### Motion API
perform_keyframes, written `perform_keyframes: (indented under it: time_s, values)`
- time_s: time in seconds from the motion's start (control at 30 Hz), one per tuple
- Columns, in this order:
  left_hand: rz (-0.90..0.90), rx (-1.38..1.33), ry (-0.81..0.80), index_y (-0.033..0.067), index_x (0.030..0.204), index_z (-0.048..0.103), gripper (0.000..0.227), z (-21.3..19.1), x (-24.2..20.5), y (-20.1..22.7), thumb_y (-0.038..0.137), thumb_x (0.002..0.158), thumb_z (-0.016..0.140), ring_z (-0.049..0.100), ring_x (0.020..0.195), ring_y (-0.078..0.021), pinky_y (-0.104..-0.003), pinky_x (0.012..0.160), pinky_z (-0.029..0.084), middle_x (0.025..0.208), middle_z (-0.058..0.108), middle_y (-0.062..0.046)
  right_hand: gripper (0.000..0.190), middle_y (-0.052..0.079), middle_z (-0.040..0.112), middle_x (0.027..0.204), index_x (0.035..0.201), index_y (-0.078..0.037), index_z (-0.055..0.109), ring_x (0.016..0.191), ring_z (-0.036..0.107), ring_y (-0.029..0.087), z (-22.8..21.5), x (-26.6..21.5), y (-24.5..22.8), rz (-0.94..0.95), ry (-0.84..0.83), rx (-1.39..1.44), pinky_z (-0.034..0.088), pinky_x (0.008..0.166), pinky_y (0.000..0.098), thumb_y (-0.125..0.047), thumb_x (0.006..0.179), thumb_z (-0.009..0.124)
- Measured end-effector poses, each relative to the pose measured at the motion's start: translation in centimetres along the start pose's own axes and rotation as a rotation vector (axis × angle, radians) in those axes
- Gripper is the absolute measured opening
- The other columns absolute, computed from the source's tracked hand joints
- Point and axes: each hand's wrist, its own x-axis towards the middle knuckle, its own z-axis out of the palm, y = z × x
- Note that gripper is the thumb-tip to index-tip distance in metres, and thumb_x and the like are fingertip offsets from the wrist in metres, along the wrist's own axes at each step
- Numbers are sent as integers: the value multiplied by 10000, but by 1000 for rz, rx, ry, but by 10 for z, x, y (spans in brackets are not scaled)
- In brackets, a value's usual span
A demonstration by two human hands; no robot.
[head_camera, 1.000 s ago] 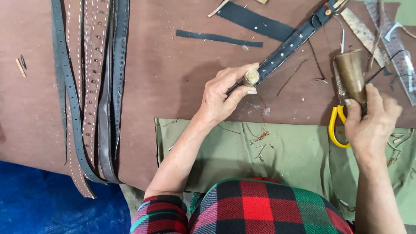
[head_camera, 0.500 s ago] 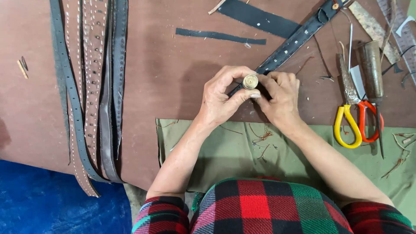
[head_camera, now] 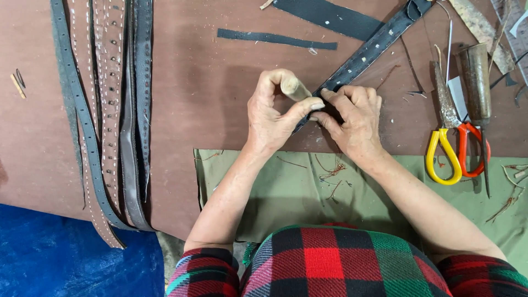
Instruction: A person uses a mallet and a punch tool to process a leather belt strip on a workshop table.
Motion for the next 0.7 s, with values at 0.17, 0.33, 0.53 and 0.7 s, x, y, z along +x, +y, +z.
perform_keyframes:
  time_s: [0.17,0.33,0.53,0.7]
  values:
    - [-15,70,-65,83,1383,623,411,-11,-2,4,34,993,744,685,1200,-217,-442,1035,589,1234,743,-159,400,50,564,1076,1270,-152,765,1064,539,288,-1,1,-2,18,-18,40,364,882,407,-304,916,873]
    - [13,-44,-3,78,1322,635,393,-11,1,-1,19,956,768,698,1115,-183,-411,1020,586,1132,746,-137,398,51,558,1072,1269,-142,765,1045,532,284,-1,1,-2,14,-22,24,353,879,417,-310,924,870]
    - [63,-125,11,77,1271,600,380,-12,1,-8,28,942,784,672,1065,-153,-391,1036,547,1049,728,-107,397,47,556,1077,1266,-144,762,1054,535,277,-1,-1,0,3,-21,7,364,879,422,-316,925,868]
    - [13,-48,-28,58,1341,624,396,-7,-6,-5,45,970,764,670,1117,-142,-411,1037,568,1102,733,-125,399,46,553,1085,1270,-146,762,1070,539,284,0,0,1,-6,-15,11,376,874,423,-310,924,873]
